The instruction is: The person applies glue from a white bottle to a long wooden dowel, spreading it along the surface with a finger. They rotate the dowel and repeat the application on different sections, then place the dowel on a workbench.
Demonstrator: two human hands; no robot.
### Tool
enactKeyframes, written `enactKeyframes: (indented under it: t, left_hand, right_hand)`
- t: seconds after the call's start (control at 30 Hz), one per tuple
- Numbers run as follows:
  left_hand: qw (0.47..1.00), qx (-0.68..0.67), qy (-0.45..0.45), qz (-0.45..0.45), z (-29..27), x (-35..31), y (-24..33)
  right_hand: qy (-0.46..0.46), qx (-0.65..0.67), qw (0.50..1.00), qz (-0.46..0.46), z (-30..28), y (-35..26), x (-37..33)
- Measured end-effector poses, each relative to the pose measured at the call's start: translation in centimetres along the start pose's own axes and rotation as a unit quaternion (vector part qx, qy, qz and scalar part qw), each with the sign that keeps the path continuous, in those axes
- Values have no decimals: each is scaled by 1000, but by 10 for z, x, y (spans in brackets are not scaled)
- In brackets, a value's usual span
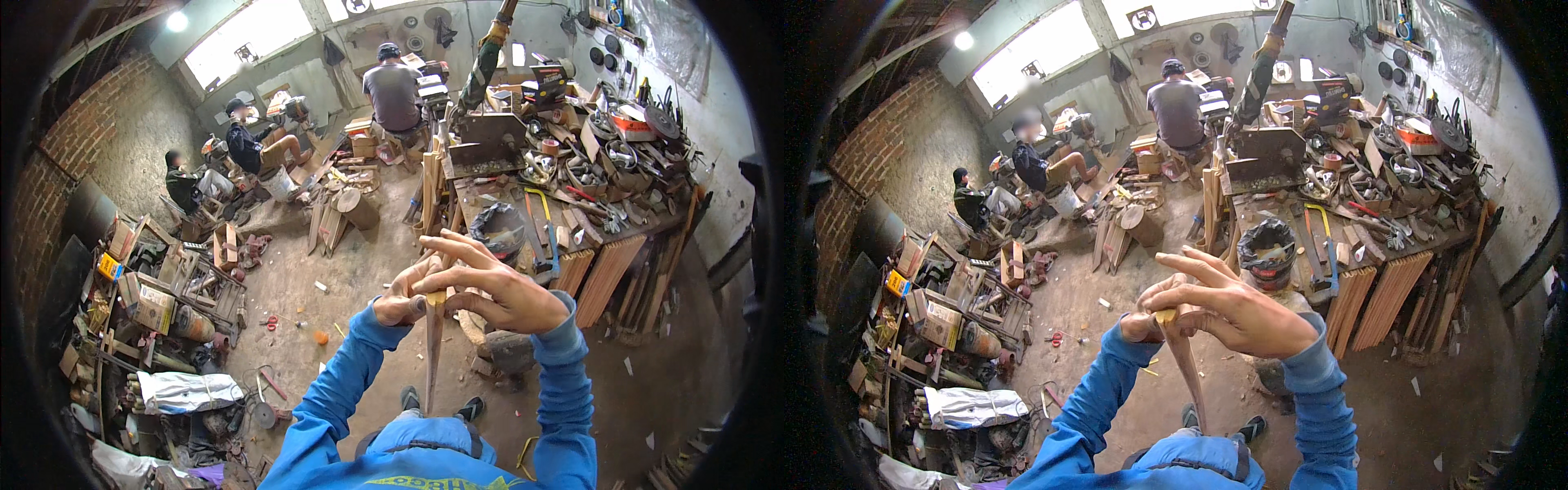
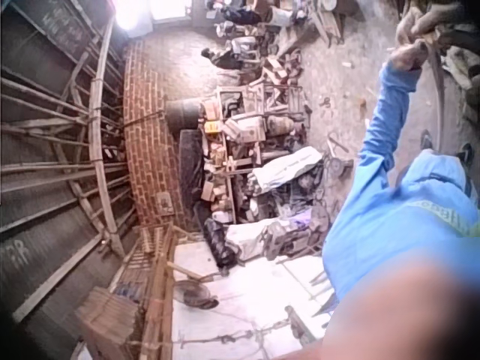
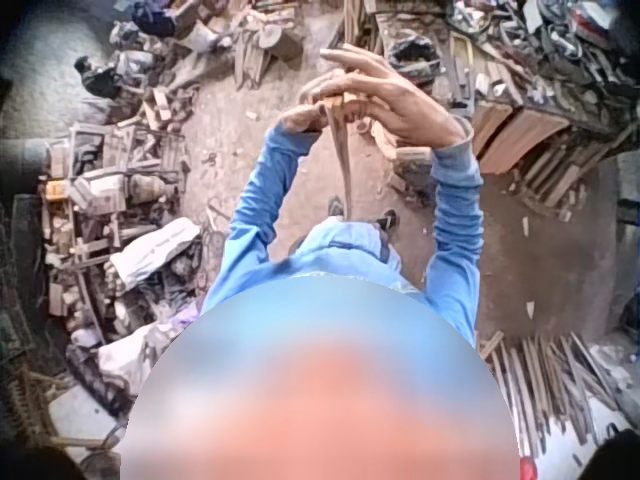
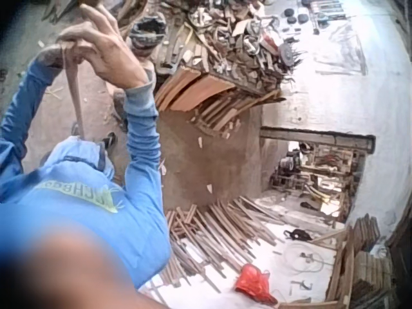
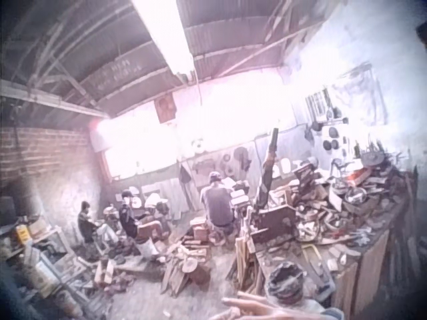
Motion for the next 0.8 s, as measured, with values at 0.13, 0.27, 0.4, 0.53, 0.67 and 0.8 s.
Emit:
enactKeyframes:
  t: [0.13,0.27,0.4,0.53,0.67,0.8]
  left_hand:
    - [999,25,-28,-4,6,9,-1]
    - [981,182,68,-17,10,-13,10]
    - [894,393,213,30,16,-42,-25]
    - [821,489,289,47,-18,-46,-79]
    - [874,375,302,72,-41,-40,-122]
    - [915,297,274,-9,-62,-30,-141]
  right_hand:
    - [-37,23,999,-17,-9,0,-3]
    - [62,13,997,38,-3,13,-12]
    - [154,-43,986,46,14,22,-10]
    - [262,-10,960,94,34,37,-9]
    - [350,-18,927,130,41,66,-18]
    - [416,91,895,132,27,99,-27]
Point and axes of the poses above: each hand's wrist, its own x-axis towards the middle knuckle, its own z-axis out of the palm, y = z × x, the point moved 3 cm from there along x, towards the middle knuckle, and after that the axes turned 7 degrees about x, right-handed, at the moved point
